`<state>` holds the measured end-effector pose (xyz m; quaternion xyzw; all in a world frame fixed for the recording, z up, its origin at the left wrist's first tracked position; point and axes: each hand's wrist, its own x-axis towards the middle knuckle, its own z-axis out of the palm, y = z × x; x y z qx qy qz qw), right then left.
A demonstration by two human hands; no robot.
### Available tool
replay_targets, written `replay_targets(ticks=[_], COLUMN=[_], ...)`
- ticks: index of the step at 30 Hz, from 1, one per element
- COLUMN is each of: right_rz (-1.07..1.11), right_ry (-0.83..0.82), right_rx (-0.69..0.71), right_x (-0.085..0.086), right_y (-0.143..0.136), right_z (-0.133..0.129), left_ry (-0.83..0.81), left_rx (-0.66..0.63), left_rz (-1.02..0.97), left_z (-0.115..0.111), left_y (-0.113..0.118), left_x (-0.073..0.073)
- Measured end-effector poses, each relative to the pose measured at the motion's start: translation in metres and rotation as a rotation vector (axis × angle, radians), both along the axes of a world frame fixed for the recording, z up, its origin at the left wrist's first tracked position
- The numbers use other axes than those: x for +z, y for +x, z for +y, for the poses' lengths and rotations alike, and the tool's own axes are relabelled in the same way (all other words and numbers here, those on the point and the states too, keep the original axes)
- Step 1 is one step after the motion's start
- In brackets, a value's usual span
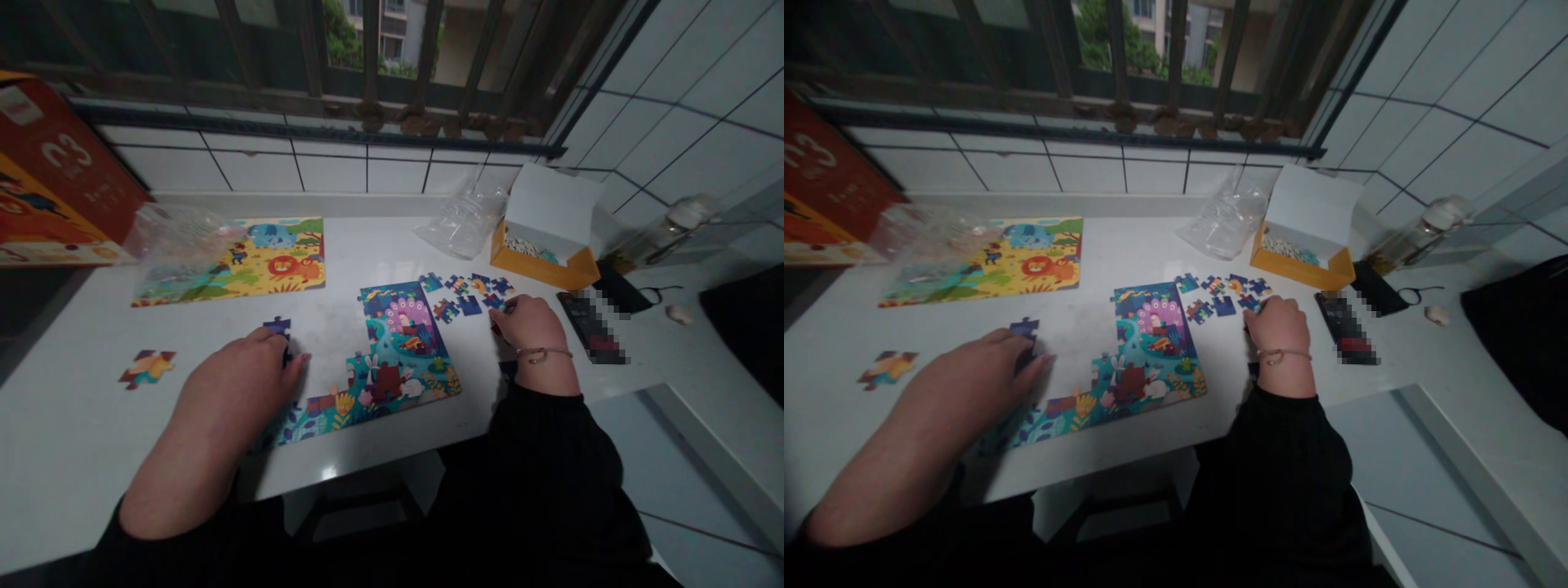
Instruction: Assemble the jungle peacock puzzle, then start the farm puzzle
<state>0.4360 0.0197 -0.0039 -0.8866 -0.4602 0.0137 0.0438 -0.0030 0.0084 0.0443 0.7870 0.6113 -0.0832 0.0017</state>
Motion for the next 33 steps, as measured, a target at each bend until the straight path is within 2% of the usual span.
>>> replay_targets(ticks=[2, 5, 11, 15, 18, 23, 28, 33], right_rz=[-0.021, -0.026, 0.031, -0.022, -0.033, 0.013, 0.07, 0.164], right_ry=[0.067, 0.175, 0.18, 0.232, 0.165, 0.091, 0.092, 0.247], right_rx=[0.007, 0.093, 0.231, 0.127, 0.038, 0.034, -0.015, 0.006], right_x=[0.002, 0.006, 0.0, -0.006, -0.011, -0.018, -0.012, -0.003], right_y=[-0.003, -0.011, -0.024, -0.007, 0.009, 0.021, 0.019, 0.011], right_z=[-0.001, -0.001, 0.003, 0.002, 0.0, 0.001, 0.001, -0.002], left_ry=[0.009, -0.034, -0.082, -0.084, -0.075, -0.076, -0.061, -0.058], left_rx=[0.007, 0.011, 0.014, 0.008, -0.002, -0.012, -0.017, -0.001], left_rz=[-0.012, -0.009, -0.001, 0.005, -0.004, 0.004, -0.007, -0.028], left_z=[0.0, 0.0, 0.0, 0.0, 0.001, 0.001, 0.001, 0.001], left_y=[0.0, 0.0, 0.002, 0.001, -0.001, -0.002, -0.002, -0.002], left_x=[0.001, 0.005, 0.01, 0.011, 0.01, 0.009, 0.008, 0.008])
